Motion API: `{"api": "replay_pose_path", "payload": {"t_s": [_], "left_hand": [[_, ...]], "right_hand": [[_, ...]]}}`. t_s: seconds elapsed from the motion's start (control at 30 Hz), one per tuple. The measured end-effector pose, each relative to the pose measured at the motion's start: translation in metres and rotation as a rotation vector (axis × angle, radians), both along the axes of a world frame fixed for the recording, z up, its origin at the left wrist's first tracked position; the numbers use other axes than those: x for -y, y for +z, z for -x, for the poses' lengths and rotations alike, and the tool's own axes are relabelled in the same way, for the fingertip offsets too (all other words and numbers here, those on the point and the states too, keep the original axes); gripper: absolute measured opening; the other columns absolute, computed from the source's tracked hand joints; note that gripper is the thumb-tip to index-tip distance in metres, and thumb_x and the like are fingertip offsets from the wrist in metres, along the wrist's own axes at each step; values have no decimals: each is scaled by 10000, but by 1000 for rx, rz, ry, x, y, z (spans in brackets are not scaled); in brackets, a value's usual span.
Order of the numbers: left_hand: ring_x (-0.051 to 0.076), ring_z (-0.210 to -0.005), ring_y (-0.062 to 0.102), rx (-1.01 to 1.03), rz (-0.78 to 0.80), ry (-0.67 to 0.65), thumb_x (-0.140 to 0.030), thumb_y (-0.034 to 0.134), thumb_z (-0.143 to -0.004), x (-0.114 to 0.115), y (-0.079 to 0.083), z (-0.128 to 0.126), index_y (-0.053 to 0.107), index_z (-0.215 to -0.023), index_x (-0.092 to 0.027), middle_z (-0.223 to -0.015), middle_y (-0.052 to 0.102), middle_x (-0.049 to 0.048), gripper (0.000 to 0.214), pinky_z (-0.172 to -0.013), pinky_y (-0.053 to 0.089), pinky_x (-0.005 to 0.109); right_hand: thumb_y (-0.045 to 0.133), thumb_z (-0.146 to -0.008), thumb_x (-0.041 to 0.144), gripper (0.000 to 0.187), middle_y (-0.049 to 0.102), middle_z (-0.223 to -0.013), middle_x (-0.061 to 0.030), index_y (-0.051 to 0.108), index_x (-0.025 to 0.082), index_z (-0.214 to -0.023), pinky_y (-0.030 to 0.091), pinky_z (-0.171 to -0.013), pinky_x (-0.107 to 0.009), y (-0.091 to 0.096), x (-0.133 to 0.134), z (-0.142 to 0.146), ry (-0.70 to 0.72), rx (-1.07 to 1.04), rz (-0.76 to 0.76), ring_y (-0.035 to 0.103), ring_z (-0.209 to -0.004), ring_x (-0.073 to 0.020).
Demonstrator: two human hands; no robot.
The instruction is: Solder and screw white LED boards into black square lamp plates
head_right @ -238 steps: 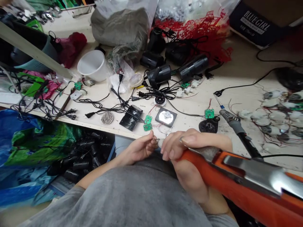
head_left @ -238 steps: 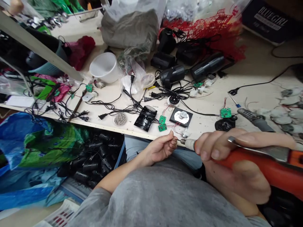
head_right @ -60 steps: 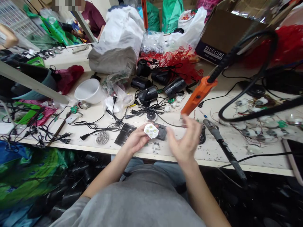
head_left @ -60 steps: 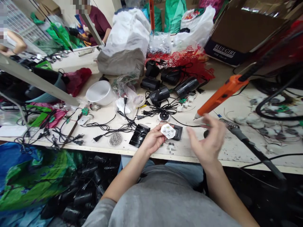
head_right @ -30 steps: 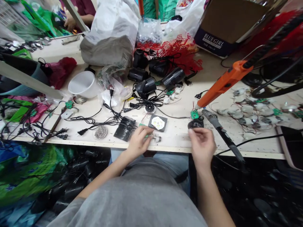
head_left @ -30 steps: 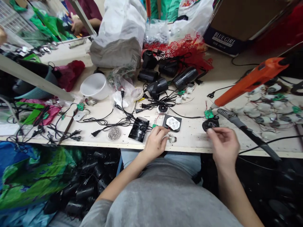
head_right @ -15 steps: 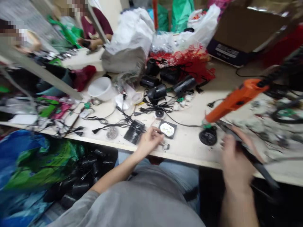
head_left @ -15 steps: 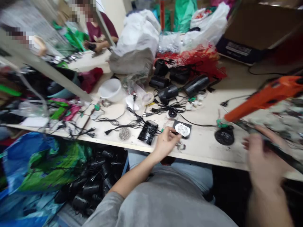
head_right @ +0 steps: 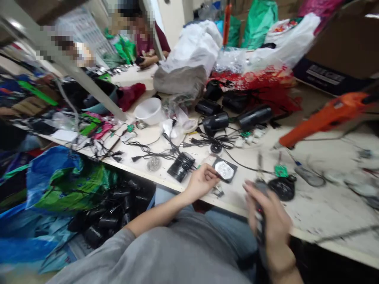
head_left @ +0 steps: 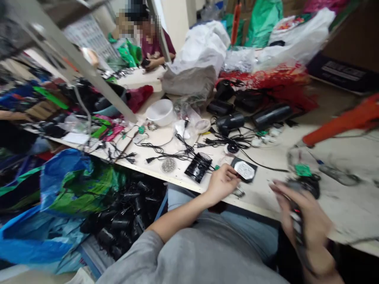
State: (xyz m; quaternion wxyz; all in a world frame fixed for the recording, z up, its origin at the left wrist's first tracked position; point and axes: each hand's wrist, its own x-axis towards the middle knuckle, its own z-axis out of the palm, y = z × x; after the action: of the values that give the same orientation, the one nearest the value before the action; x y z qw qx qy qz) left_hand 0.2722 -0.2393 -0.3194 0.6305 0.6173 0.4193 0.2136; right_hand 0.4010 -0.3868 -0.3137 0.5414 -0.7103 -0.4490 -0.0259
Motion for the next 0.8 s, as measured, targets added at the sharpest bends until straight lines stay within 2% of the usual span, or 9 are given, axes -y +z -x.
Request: {"api": "replay_pose_path", "payload": {"t_s": [0.03,0.1,0.2,0.4,0.5,0.6,0.7,0.8], "left_hand": [[72,-555,543,7,-8,17,-75,733,-711,0,-2,0,568,-831,-186,-667,619,-62,232,-555,423,186],[78,-565,559,21,-26,37,-66,723,-706,-1,-4,-1,576,-826,-181,-664,629,-54,222,-578,445,195],[95,-573,589,41,-37,23,-82,706,-713,-3,-5,0,581,-819,-180,-652,636,-45,191,-582,469,207],[92,-562,583,-4,-90,-27,-159,721,-713,-5,-4,2,586,-824,-186,-653,644,-43,176,-574,469,203],[91,-547,553,-58,-169,-51,-209,758,-704,-6,-6,4,577,-815,-193,-637,614,-56,213,-549,438,200],[107,-556,546,-118,-418,-99,-253,728,-784,-6,-10,9,574,-824,-209,-625,579,-57,166,-559,425,214],[153,-662,594,-194,-834,-191,-253,615,-912,-3,-18,13,609,-866,-214,-705,611,2,61,-611,436,247],[171,-689,594,-275,-1153,-237,-207,526,-971,1,-25,15,658,-911,-208,-764,622,47,144,-574,395,265]], "right_hand": [[680,-921,234,200,755,-1041,-43,708,279,-1114,576,-880,-364,-4,-14,0,45,155,-41,720,-964,-217],[701,-904,224,298,734,-1132,-87,657,258,-1196,593,-865,-380,-13,-37,-4,96,316,-48,719,-1005,-242],[656,-928,210,331,699,-1196,-130,596,231,-1253,607,-866,-401,-22,-55,-9,178,373,44,703,-1077,-260],[568,-946,157,322,697,-1125,-111,574,247,-1255,599,-894,-420,-25,-56,-6,225,348,93,698,-1056,-256],[561,-936,146,316,691,-1101,-105,580,245,-1235,598,-891,-426,-26,-56,-8,235,346,106,693,-1044,-258],[565,-929,144,323,686,-1084,-96,584,257,-1231,594,-894,-440,-27,-57,-10,245,352,125,689,-1029,-258],[562,-923,137,335,685,-1067,-94,586,259,-1235,587,-896,-447,-27,-58,-11,262,359,134,684,-1013,-258],[552,-932,138,317,676,-1045,-93,583,253,-1226,586,-870,-432,-26,-58,-12,275,369,131,678,-997,-253]]}}
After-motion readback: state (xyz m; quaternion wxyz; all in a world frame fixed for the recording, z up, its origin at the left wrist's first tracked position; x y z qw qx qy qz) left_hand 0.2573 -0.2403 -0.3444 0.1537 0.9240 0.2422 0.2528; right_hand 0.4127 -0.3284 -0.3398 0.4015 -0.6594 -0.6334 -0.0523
